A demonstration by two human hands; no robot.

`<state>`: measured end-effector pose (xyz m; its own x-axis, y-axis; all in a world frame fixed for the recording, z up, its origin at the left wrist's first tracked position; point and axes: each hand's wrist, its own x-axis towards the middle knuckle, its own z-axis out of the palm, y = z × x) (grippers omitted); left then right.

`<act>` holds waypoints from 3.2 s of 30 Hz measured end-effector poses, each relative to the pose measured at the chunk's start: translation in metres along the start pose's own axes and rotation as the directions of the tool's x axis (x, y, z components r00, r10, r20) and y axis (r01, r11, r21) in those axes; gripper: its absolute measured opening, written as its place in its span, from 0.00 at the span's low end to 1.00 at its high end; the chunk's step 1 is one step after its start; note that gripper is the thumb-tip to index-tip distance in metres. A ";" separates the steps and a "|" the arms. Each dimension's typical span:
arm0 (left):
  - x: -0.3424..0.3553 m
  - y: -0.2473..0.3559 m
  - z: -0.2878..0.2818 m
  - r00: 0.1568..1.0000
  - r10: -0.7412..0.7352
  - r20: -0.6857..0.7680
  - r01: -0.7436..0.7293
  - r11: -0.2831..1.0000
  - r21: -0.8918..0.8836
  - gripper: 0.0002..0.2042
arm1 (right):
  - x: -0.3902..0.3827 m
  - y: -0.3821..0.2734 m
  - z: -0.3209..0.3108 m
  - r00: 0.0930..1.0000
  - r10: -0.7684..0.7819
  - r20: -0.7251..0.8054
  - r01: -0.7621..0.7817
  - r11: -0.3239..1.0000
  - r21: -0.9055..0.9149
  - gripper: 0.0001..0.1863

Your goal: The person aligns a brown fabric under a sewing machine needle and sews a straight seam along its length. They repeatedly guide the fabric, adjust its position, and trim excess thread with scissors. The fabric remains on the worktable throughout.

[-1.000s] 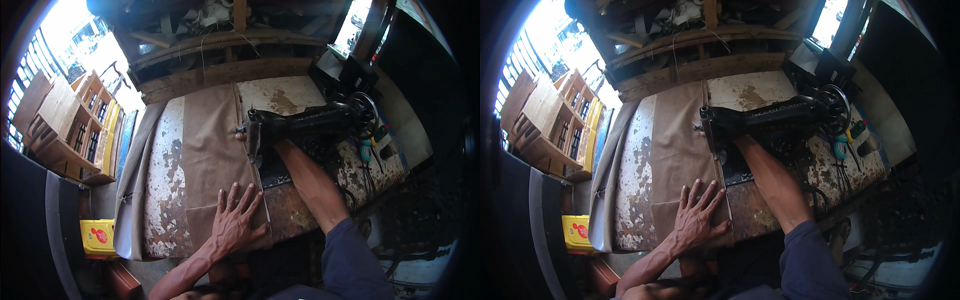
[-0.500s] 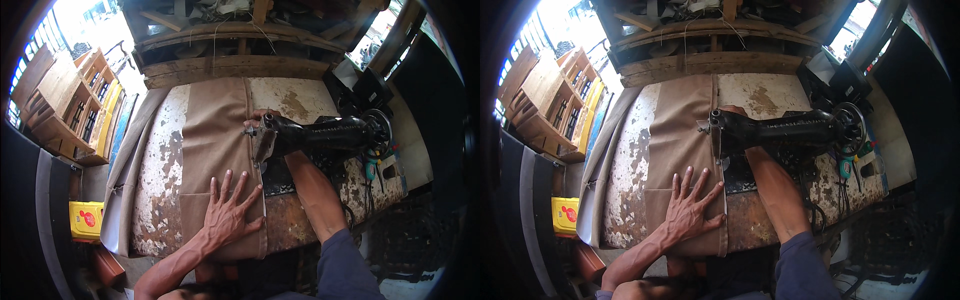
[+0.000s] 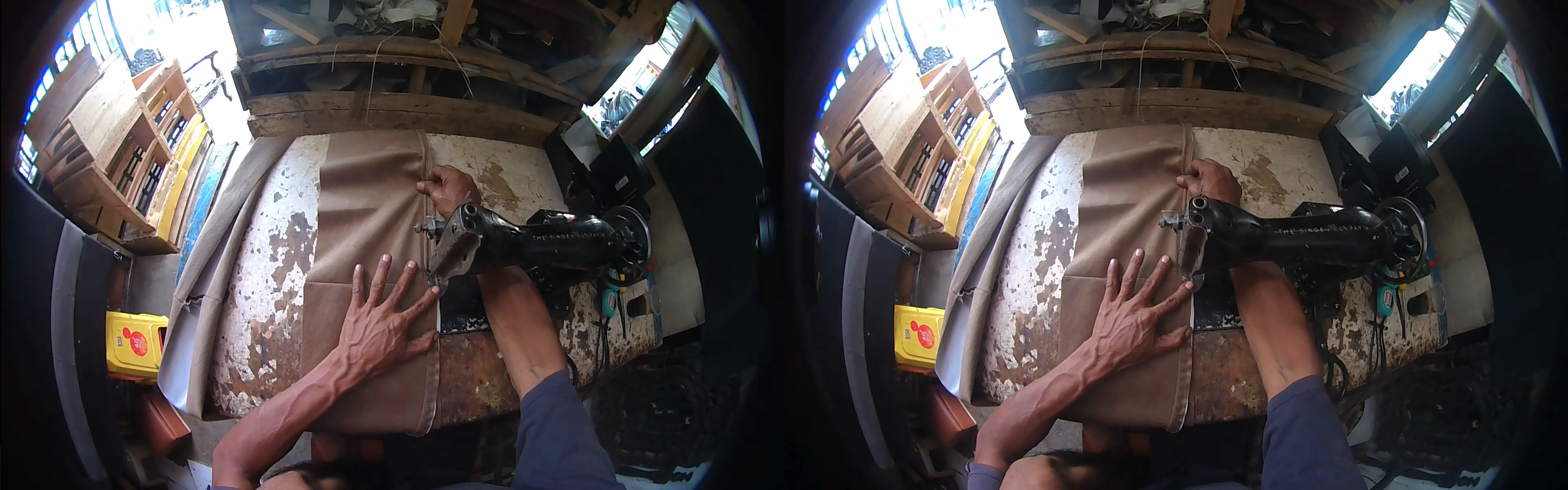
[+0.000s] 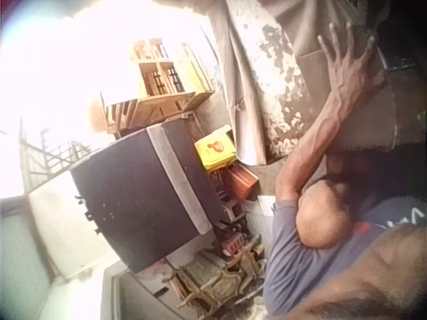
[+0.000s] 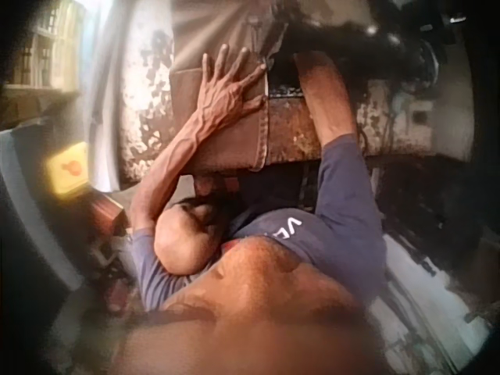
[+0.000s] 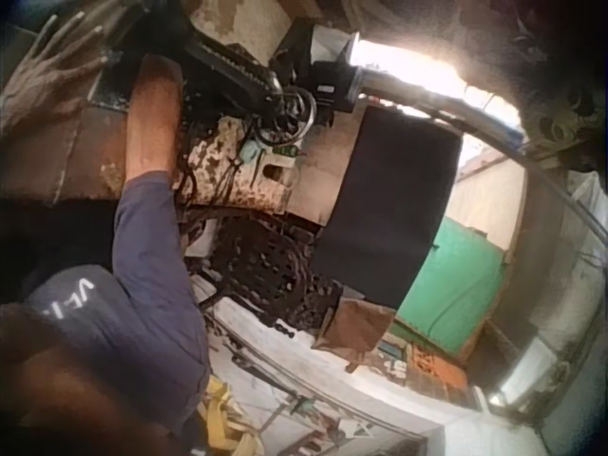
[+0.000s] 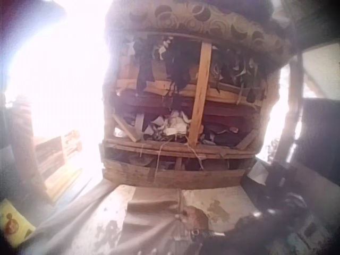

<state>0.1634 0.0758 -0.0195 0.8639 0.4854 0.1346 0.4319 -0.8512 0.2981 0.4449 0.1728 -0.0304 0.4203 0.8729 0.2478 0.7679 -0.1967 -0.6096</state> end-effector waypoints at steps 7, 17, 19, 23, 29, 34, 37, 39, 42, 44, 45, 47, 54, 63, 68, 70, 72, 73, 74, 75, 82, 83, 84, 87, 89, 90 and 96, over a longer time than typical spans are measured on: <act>0.012 -0.010 0.002 0.998 0.019 -0.053 -0.021 0.999 -0.050 0.30 | 0.018 0.005 0.002 0.999 0.026 0.027 -0.025 0.999 -0.041 0.20; 0.021 -0.020 0.002 0.992 0.082 -0.094 -0.088 0.995 -0.055 0.25 | 0.011 0.012 -0.002 0.971 0.220 0.097 -0.231 0.966 0.115 0.23; 0.022 -0.021 0.003 0.988 0.095 -0.123 -0.102 0.994 -0.050 0.25 | -0.021 0.008 -0.021 0.978 0.183 0.096 -0.200 0.958 0.204 0.28; 0.022 -0.023 0.006 0.983 0.107 -0.151 -0.115 0.992 -0.044 0.25 | -0.151 -0.029 -0.091 0.898 0.165 0.409 -0.126 0.985 -0.120 0.11; -0.014 -0.004 0.005 0.988 0.066 -0.141 -0.069 0.997 -0.019 0.29 | -0.364 -0.112 -0.102 0.296 0.301 0.907 -0.555 0.826 -0.093 0.30; -0.060 0.028 0.000 0.996 -0.046 -0.071 0.039 0.994 -0.104 0.29 | -0.442 -0.115 -0.015 0.770 0.365 0.523 -0.621 0.614 0.487 0.25; -0.068 0.035 -0.002 0.995 -0.074 -0.071 0.068 0.994 -0.087 0.27 | -0.459 -0.116 -0.011 0.801 0.320 0.505 -0.585 0.598 0.549 0.18; -0.069 0.036 -0.004 0.990 -0.062 -0.123 0.056 0.997 -0.057 0.26 | -0.468 -0.129 -0.028 0.855 0.314 0.413 -0.512 0.641 0.572 0.17; -0.067 0.038 -0.005 0.994 -0.069 -0.090 0.065 0.997 -0.037 0.25 | -0.482 -0.149 -0.060 0.840 0.375 0.393 -0.543 0.572 0.615 0.17; -0.067 0.041 -0.006 0.993 -0.034 -0.116 0.032 0.999 -0.020 0.26 | -0.488 -0.155 -0.075 0.829 0.410 0.381 -0.558 0.546 0.625 0.19; -0.067 0.042 -0.006 0.996 -0.048 -0.078 0.048 0.999 -0.005 0.26 | -0.490 -0.155 -0.078 0.827 0.422 0.371 -0.560 0.563 0.608 0.20; -0.071 0.050 -0.004 0.994 -0.018 -0.106 0.014 0.999 -0.036 0.27 | -0.493 -0.151 -0.079 0.823 0.434 0.366 -0.565 0.573 0.593 0.20; -0.074 0.060 -0.006 0.999 0.007 -0.033 -0.009 0.998 -0.054 0.30 | -0.502 -0.141 -0.063 0.840 0.434 0.327 -0.538 0.583 0.609 0.19; -0.073 0.061 -0.011 0.999 0.031 0.011 -0.031 0.998 -0.057 0.30 | -0.516 -0.121 -0.051 0.829 0.414 0.375 -0.556 0.541 0.631 0.19; -0.074 0.059 -0.017 0.996 0.052 0.067 -0.049 0.998 -0.049 0.37 | -0.496 -0.088 -0.031 0.858 0.293 0.421 -0.442 0.841 0.314 0.18; -0.073 0.059 -0.017 0.994 0.064 0.086 -0.059 0.997 -0.056 0.40 | -0.475 -0.076 -0.042 0.892 0.107 0.440 -0.185 0.973 0.139 0.17; -0.076 0.059 -0.018 0.995 0.059 0.083 -0.056 0.998 -0.041 0.43 | -0.450 -0.068 -0.072 0.826 -0.122 0.551 0.117 0.992 0.044 0.16; -0.077 0.059 -0.018 0.993 0.056 0.101 -0.051 0.998 -0.046 0.44 | -0.431 -0.064 -0.091 0.777 -0.194 0.599 0.062 0.970 0.234 0.15; -0.077 0.058 -0.018 0.993 0.053 0.102 -0.049 0.998 -0.040 0.44 | -0.406 -0.058 -0.113 0.682 -0.232 0.694 -0.052 0.931 0.362 0.15; -0.077 0.059 -0.017 0.994 0.054 0.097 -0.051 0.998 -0.036 0.45 | -0.378 -0.054 -0.129 0.729 -0.267 0.631 -0.001 0.920 0.391 0.15; -0.077 0.059 -0.017 0.991 0.058 0.117 -0.053 0.997 -0.048 0.46 | -0.128 0.002 -0.053 0.960 -0.095 0.265 0.157 0.961 -0.227 0.18; -0.077 0.059 -0.019 0.992 0.054 0.116 -0.049 0.998 -0.046 0.46 | -0.105 0.011 -0.033 0.943 -0.172 0.284 0.219 0.965 -0.146 0.19; -0.078 0.059 -0.020 0.990 0.056 0.127 -0.050 0.997 -0.050 0.46 | -0.093 0.016 -0.009 0.945 -0.312 0.102 0.290 0.939 0.183 0.20; -0.077 0.058 -0.021 0.989 0.056 0.134 -0.048 0.997 -0.063 0.46 | -0.074 0.042 0.023 0.870 -0.478 -0.122 0.475 0.743 0.472 0.22; -0.077 0.057 -0.020 0.991 0.062 0.121 -0.053 0.995 -0.082 0.45 | -0.060 0.054 0.041 0.918 -0.396 -0.029 0.302 0.648 0.699 0.23; -0.078 0.055 -0.020 0.991 0.063 0.121 -0.053 0.995 -0.080 0.45 | -0.053 0.060 0.049 0.918 -0.396 -0.014 0.264 0.585 0.767 0.23; -0.073 0.049 -0.019 0.990 0.067 0.126 -0.058 0.996 -0.075 0.45 | -0.047 0.102 0.065 0.937 -0.345 0.061 0.185 0.636 0.749 0.24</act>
<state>0.1167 0.0027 0.0032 0.9166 0.3984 0.0341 0.3607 -0.8606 0.3595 0.4722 0.1403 -0.1532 0.0990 0.9128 0.3962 0.2037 0.3711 -0.9060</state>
